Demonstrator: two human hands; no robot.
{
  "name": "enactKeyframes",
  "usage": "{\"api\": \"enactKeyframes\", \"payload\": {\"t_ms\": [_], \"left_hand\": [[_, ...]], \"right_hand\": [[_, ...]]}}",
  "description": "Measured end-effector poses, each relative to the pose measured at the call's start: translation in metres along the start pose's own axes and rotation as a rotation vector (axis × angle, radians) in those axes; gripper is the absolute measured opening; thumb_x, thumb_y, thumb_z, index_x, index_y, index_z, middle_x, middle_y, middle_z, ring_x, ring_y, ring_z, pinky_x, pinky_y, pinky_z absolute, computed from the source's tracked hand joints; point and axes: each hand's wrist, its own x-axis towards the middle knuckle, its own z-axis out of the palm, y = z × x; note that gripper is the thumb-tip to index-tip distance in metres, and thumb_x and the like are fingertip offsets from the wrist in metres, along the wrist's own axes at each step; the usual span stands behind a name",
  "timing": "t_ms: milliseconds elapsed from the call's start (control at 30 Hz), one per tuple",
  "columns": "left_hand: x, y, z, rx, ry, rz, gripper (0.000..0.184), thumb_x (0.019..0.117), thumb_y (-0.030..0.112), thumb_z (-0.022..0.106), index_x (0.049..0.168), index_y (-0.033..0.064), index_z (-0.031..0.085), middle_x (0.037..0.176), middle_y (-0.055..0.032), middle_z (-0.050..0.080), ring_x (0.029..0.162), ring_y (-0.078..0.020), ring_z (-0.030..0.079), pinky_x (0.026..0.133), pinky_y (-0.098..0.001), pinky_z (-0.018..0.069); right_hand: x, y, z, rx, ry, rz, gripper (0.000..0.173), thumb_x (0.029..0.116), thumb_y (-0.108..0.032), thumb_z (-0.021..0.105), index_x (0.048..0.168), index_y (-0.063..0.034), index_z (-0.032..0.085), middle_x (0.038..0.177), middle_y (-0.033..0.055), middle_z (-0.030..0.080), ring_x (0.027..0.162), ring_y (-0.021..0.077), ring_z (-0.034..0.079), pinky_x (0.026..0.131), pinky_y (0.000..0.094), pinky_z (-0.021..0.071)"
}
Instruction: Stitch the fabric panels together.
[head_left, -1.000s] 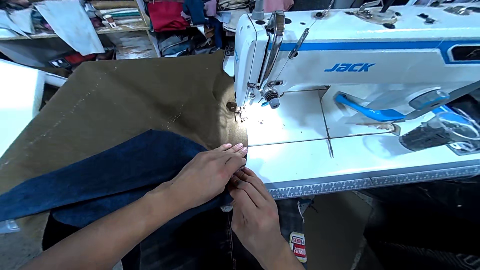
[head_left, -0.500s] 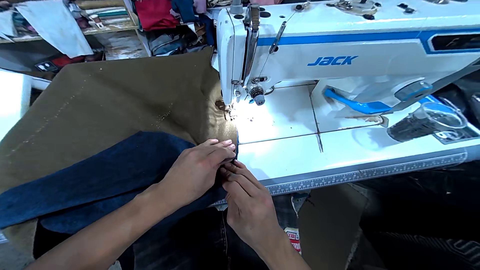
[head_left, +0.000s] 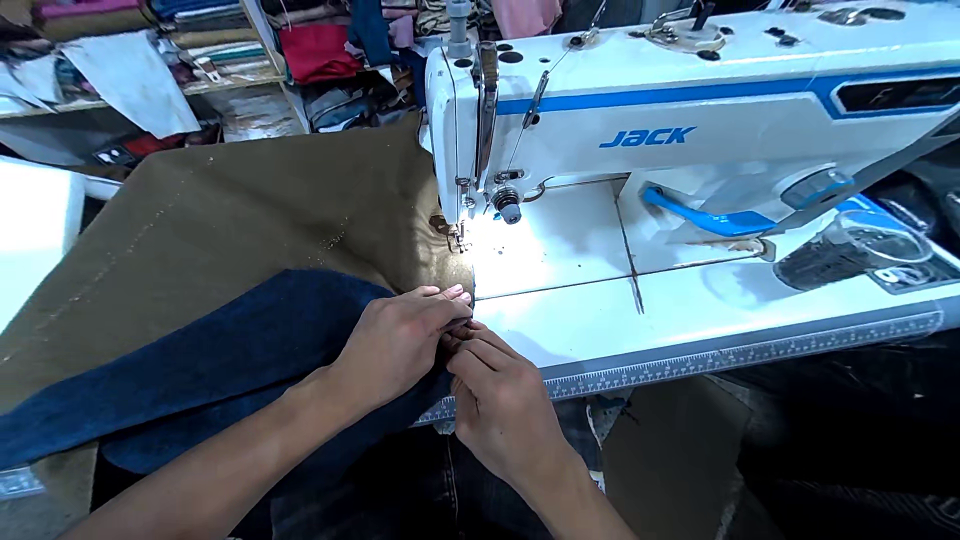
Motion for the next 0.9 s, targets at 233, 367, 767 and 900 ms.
{"api": "enactKeyframes", "payload": {"t_ms": [233,367,767,900], "left_hand": [[0.011,0.001,-0.003,0.102,-0.100,-0.082,0.029,0.1021,0.018,0.052,0.115,0.0251,0.077,0.124,0.0125,0.074,0.123,-0.0069,0.065,0.102,-0.0348,0.0560],[0.014,-0.001,-0.002,0.087,-0.089,-0.108,0.028,0.1013,0.017,0.052,0.113,0.0255,0.076,0.122,0.0123,0.074,0.122,-0.0078,0.066,0.101,-0.0364,0.0564],[0.039,0.000,-0.013,0.141,-0.249,-0.281,0.018,0.0996,0.027,0.062,0.112,0.0324,0.074,0.080,0.0058,0.072,0.073,-0.0155,0.069,0.065,-0.0426,0.0559],[0.040,-0.001,-0.009,0.187,-0.235,-0.267,0.019,0.1042,0.036,0.056,0.111,0.0318,0.073,0.079,0.0062,0.071,0.073,-0.0146,0.069,0.065,-0.0406,0.0557]], "right_hand": [[0.010,0.006,-0.002,0.000,-0.019,0.009,0.014,0.0877,-0.004,0.062,0.082,-0.0111,0.072,0.091,-0.0032,0.073,0.108,0.0095,0.069,0.101,0.0271,0.0566],[0.015,0.007,-0.003,-0.012,-0.048,0.034,0.013,0.0871,-0.005,0.062,0.082,-0.0127,0.072,0.091,-0.0046,0.073,0.107,0.0079,0.069,0.099,0.0259,0.0573],[0.026,0.011,0.003,-0.089,-0.052,0.107,0.014,0.0880,-0.004,0.062,0.087,-0.0132,0.073,0.099,-0.0038,0.074,0.108,0.0076,0.069,0.092,0.0254,0.0597],[0.026,0.014,0.004,-0.094,-0.055,0.121,0.016,0.0892,-0.005,0.062,0.091,-0.0142,0.075,0.106,-0.0046,0.076,0.117,0.0060,0.067,0.099,0.0253,0.0578]]}}
